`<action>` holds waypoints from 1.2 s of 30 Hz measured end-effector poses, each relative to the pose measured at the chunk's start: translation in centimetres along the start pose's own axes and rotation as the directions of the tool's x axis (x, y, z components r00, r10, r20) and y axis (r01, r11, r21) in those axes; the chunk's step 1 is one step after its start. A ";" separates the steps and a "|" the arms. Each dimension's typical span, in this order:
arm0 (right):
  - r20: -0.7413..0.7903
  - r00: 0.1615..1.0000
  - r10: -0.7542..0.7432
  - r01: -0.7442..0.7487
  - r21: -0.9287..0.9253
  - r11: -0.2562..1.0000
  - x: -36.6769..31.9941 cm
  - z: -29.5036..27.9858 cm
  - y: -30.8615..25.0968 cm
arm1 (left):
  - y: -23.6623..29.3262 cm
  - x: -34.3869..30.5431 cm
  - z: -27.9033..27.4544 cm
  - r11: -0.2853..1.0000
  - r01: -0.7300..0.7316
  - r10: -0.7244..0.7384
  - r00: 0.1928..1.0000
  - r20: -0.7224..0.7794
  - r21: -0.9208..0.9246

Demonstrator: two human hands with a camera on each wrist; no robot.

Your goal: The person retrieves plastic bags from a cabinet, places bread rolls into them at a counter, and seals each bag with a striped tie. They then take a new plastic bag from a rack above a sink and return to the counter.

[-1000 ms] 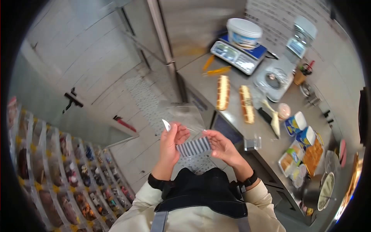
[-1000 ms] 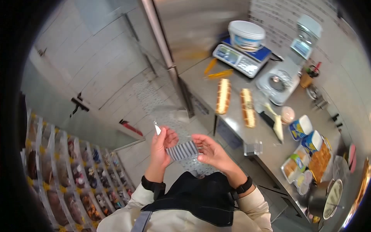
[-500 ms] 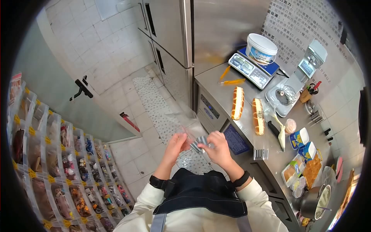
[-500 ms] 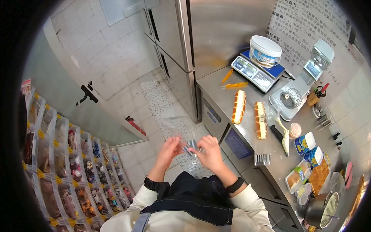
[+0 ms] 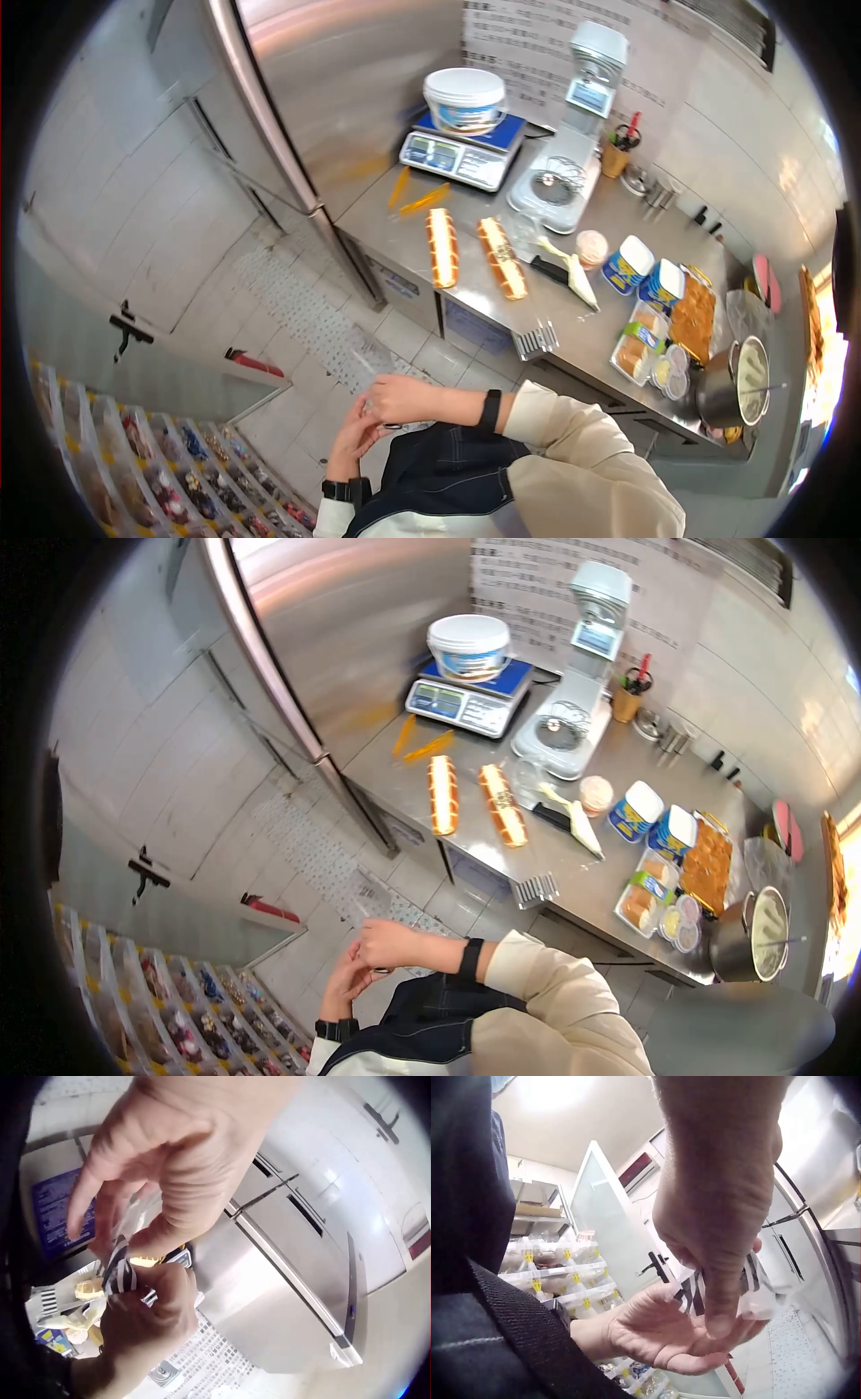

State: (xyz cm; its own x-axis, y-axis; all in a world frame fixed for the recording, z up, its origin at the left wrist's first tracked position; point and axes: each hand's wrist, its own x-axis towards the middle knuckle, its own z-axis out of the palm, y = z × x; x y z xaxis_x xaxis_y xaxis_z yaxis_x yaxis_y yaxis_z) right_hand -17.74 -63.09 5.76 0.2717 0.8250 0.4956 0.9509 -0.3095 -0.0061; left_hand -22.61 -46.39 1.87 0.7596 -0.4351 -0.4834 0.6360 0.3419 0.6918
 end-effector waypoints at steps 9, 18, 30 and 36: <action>0.269 0.963 -0.029 -0.047 0.271 0.961 -1.2 0.4 0.9 | -3.1 2.4 -1.2 0.982 -0.159 0.142 0.978 -0.152 -0.105; -0.312 0.896 0.316 -0.310 0.068 0.948 -1.5 -4.9 2.5 | 0.9 5.0 -1.5 0.853 -0.297 0.231 0.953 -0.198 -0.430; -0.147 0.949 0.280 -0.285 -0.013 0.959 -0.3 -3.8 0.7 | 1.6 6.0 1.7 0.786 -0.341 0.229 0.935 -0.270 -0.515; 0.017 0.979 0.201 -0.201 -0.026 0.979 -1.0 -2.4 2.2 | 2.6 5.0 1.4 0.935 -0.149 0.099 0.981 -0.167 -0.322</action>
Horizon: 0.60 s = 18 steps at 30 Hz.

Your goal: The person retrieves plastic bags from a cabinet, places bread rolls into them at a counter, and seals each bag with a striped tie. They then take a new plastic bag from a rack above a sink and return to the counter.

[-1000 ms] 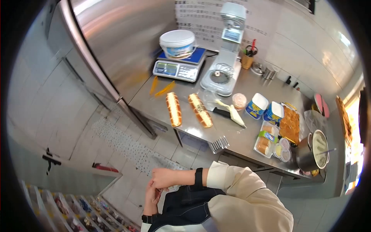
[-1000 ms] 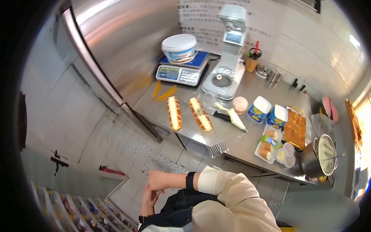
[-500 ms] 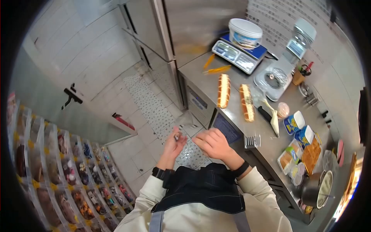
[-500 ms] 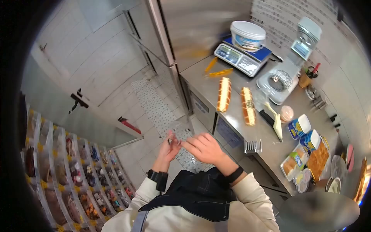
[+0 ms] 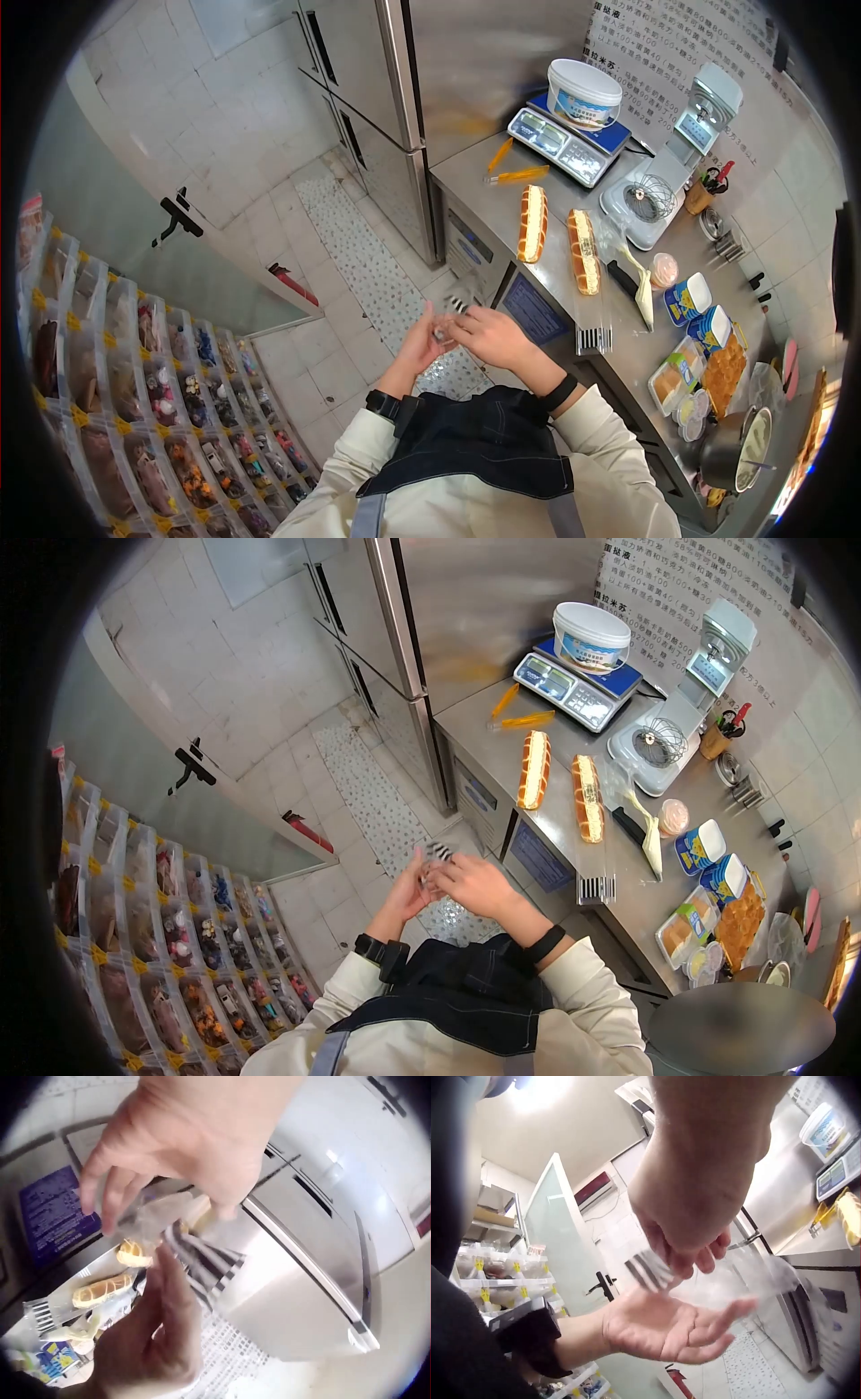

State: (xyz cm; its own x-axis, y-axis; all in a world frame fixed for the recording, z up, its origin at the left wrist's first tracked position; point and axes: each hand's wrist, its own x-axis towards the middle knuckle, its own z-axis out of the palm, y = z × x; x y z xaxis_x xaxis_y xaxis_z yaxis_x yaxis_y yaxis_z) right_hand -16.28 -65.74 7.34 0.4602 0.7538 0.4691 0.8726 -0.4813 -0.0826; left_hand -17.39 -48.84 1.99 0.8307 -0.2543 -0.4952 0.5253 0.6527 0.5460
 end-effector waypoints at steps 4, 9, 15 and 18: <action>0.108 0.979 -0.174 0.171 0.038 0.985 -0.6 0.2 -0.1 | 0.1 0.6 -1.5 0.978 0.142 -0.150 0.988 0.035 0.154; 0.102 0.976 -0.194 0.197 -0.017 0.980 -0.6 -1.7 -0.8 | 0.3 3.6 -4.4 0.892 -0.005 0.014 1.000 -0.017 0.453; -0.039 0.997 -0.069 0.065 -0.096 0.993 -3.2 -4.1 0.9 | 1.1 6.9 -12.6 0.812 -0.253 0.280 0.959 -0.029 -0.526; -0.091 0.996 0.020 -0.023 -0.038 0.999 -3.9 -3.9 1.2 | 1.1 3.6 -9.4 0.658 -0.230 0.209 0.971 -0.120 -0.717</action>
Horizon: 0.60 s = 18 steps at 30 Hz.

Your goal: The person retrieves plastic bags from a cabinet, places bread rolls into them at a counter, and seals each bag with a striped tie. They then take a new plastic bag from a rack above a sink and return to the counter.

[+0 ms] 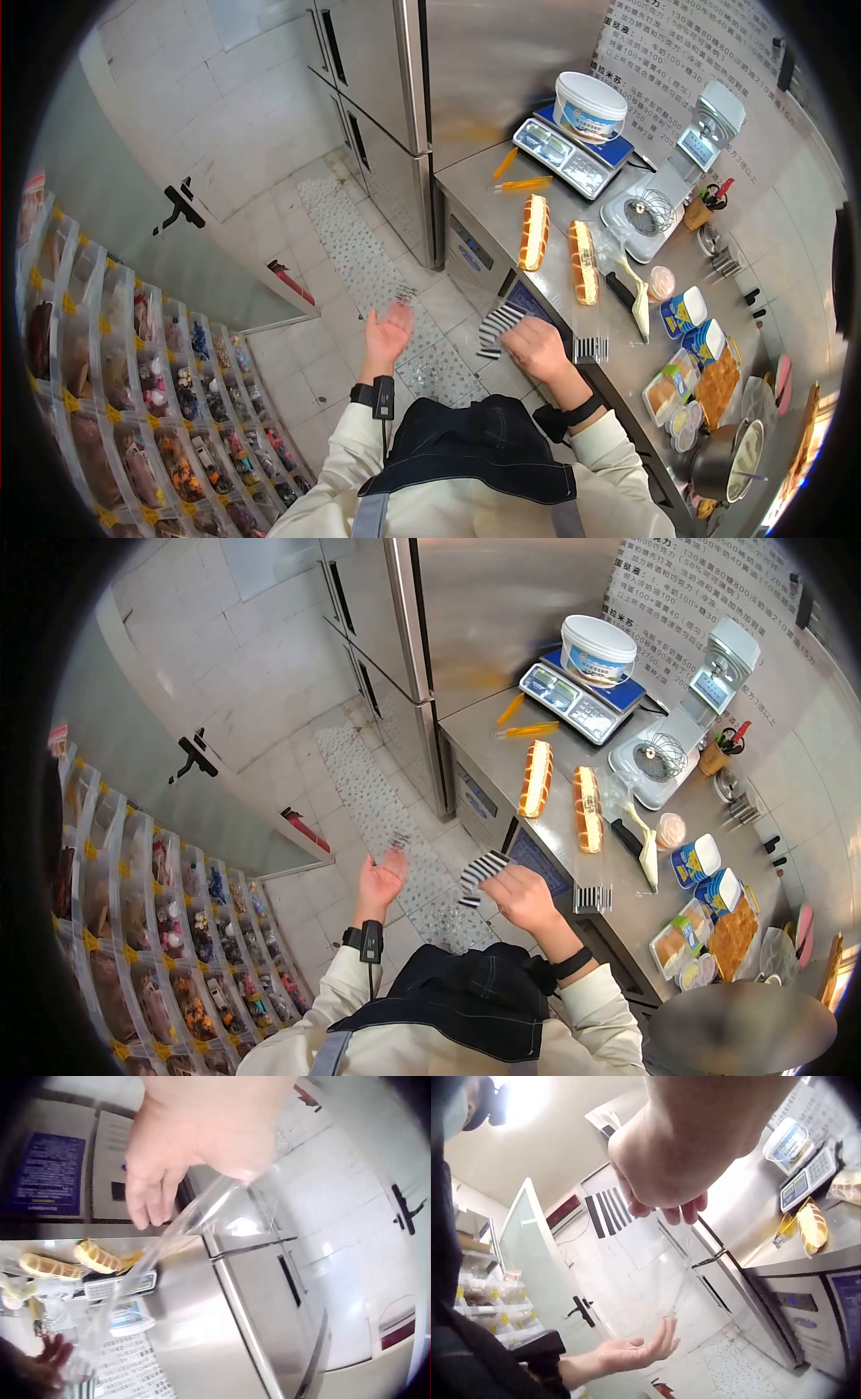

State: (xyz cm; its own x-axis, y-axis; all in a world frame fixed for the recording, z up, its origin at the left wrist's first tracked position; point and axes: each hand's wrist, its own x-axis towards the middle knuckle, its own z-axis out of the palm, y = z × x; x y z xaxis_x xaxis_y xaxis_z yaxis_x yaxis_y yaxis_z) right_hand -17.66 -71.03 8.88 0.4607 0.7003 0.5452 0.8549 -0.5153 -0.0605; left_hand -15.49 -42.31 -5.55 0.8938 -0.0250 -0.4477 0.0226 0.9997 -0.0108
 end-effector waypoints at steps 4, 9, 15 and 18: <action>-0.245 0.958 0.148 -0.126 0.102 0.987 0.5 1.2 -0.4 | -5.6 -6.0 6.3 0.895 0.293 -0.341 0.936 0.090 0.337; -0.050 0.994 0.101 -0.099 0.033 0.995 0.4 1.5 -0.7 | -6.1 -3.9 3.2 0.818 0.206 -0.327 0.935 0.139 0.537; -0.013 0.999 0.044 -0.044 0.040 0.998 -0.3 1.9 -1.2 | -4.5 -4.8 3.5 0.659 0.002 -0.121 0.987 0.104 0.752; -0.025 0.997 0.069 -0.067 0.083 0.994 0.1 1.9 -1.7 | -4.9 -4.6 3.3 0.735 0.008 -0.137 0.981 0.136 0.678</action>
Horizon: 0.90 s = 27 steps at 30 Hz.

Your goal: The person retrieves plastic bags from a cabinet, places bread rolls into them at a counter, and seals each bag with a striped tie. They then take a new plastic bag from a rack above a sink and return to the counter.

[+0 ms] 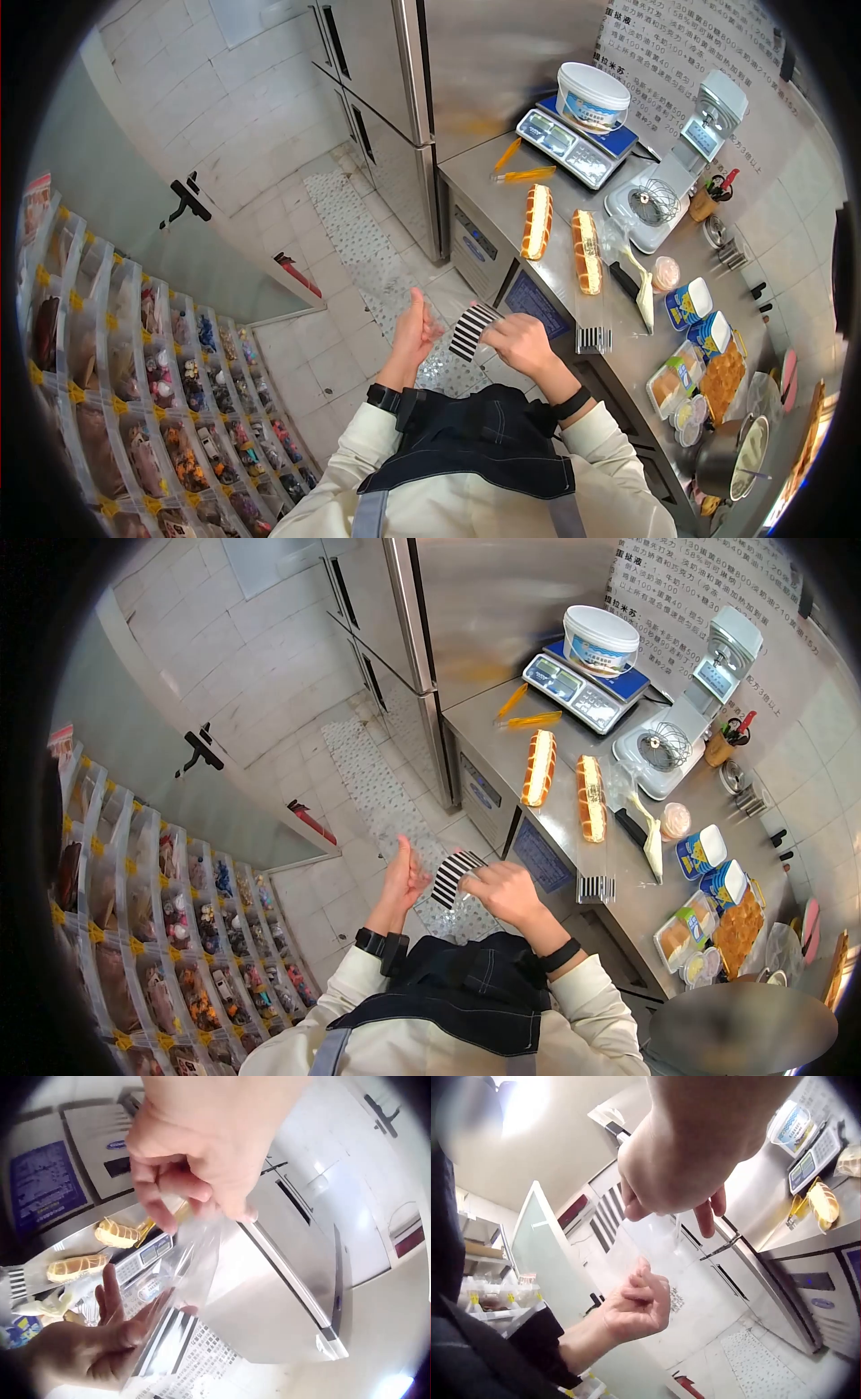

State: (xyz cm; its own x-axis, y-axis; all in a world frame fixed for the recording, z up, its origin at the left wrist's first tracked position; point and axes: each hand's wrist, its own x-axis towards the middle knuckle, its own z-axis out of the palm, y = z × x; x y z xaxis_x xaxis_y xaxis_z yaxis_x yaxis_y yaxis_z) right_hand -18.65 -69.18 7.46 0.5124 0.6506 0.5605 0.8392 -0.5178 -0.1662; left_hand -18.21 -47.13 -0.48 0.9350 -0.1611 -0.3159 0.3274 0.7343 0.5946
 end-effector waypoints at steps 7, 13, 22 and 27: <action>-0.108 0.986 0.124 -0.123 0.016 0.992 0.8 -1.3 0.2 | 0.9 -1.5 1.9 0.998 -0.051 0.049 0.997 0.054 0.029; 0.039 0.999 -0.015 0.016 -0.037 0.999 0.8 -1.7 -0.1 | 1.8 -1.1 2.2 0.976 -0.136 0.151 0.986 -0.073 0.171; -0.254 0.872 0.419 -0.409 0.093 0.908 -0.7 -0.7 4.3 | 4.1 2.0 1.6 0.991 -0.127 0.096 0.901 -0.422 -0.047; -0.071 0.409 0.910 -0.897 0.151 0.415 -3.7 4.8 14.5 | 4.7 3.7 0.7 0.991 -0.042 -0.001 0.947 -0.321 -0.126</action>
State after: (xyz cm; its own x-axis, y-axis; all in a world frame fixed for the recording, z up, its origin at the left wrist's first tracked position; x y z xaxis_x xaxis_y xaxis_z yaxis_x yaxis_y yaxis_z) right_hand -7.52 -76.42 -0.90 0.9601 -0.2447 0.1351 -0.0844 -0.7147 -0.6943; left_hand -13.09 -44.72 1.63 0.8416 0.0583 -0.5370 0.2686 0.8175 0.5096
